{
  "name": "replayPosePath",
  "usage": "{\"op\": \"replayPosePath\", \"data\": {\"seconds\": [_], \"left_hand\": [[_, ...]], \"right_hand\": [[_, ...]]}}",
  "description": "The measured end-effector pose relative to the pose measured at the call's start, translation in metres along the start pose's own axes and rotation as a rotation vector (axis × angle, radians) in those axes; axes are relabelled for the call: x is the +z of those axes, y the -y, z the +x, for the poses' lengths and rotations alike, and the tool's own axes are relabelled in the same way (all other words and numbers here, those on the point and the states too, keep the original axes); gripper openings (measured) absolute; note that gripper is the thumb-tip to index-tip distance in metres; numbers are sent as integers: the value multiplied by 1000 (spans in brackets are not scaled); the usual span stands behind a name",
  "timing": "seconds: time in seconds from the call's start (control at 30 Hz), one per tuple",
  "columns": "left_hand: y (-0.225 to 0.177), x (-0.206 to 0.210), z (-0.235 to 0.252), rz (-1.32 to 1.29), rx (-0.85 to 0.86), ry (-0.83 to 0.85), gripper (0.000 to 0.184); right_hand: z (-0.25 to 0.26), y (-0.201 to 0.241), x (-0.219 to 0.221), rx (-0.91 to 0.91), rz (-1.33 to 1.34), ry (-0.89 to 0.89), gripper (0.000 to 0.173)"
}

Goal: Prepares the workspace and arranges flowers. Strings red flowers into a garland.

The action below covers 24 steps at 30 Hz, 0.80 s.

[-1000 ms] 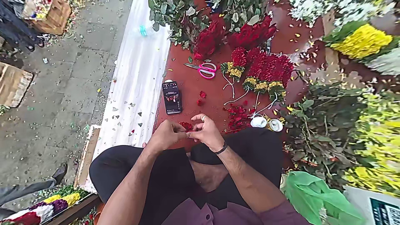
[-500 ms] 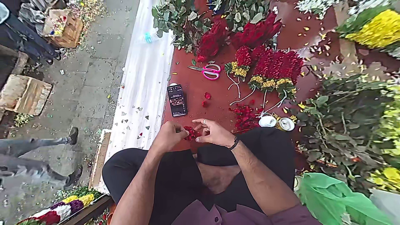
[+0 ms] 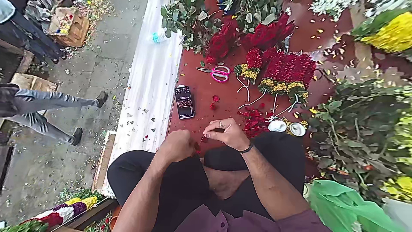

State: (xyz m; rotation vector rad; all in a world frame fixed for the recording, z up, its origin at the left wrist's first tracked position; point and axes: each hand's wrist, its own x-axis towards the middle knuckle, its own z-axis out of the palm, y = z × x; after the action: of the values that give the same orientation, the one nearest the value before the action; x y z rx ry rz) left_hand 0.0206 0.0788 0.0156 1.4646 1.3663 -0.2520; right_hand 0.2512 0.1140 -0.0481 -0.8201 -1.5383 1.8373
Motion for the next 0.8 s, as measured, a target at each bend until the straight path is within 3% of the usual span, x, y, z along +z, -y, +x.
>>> {"op": "replayPosePath", "data": {"seconds": [0.07, 0.13, 0.17, 0.23, 0.33, 0.37, 0.43, 0.5, 0.57, 0.67, 0.8], "left_hand": [[-10, -5, -4, -123, 303, 119, 15], [-13, -3, 0, -391, 539, 39, 14], [-14, -2, 1, -521, 569, -58, 14], [-12, -2, 3, -615, 480, -308, 13], [6, -1, 8, -409, 191, -593, 13], [14, 1, 9, -349, 97, -592, 14], [27, -1, 7, -286, -24, -412, 16], [29, -6, 4, -245, -35, -191, 15], [25, -6, 2, -202, 8, -75, 15], [18, -4, 2, -196, 62, -10, 15], [16, 2, 5, -187, 35, -7, 16]], "right_hand": [[4, -14, -1, 77, 33, 0, 9], [0, -31, 4, 172, 87, 50, 10], [-6, -40, 10, 183, 86, 72, 10], [-12, -33, 21, 209, 105, 193, 8], [-6, -12, 20, 116, 147, 373, 14], [-5, -6, 13, 78, 132, 355, 15], [-4, 1, -5, 61, 81, 258, 14], [-5, 3, -21, 120, 39, 195, 13], [-8, 3, -32, 213, 17, 182, 13], [-7, -6, -46, 361, -122, 117, 19], [39, -49, -86, 524, -681, -164, 27]]}}
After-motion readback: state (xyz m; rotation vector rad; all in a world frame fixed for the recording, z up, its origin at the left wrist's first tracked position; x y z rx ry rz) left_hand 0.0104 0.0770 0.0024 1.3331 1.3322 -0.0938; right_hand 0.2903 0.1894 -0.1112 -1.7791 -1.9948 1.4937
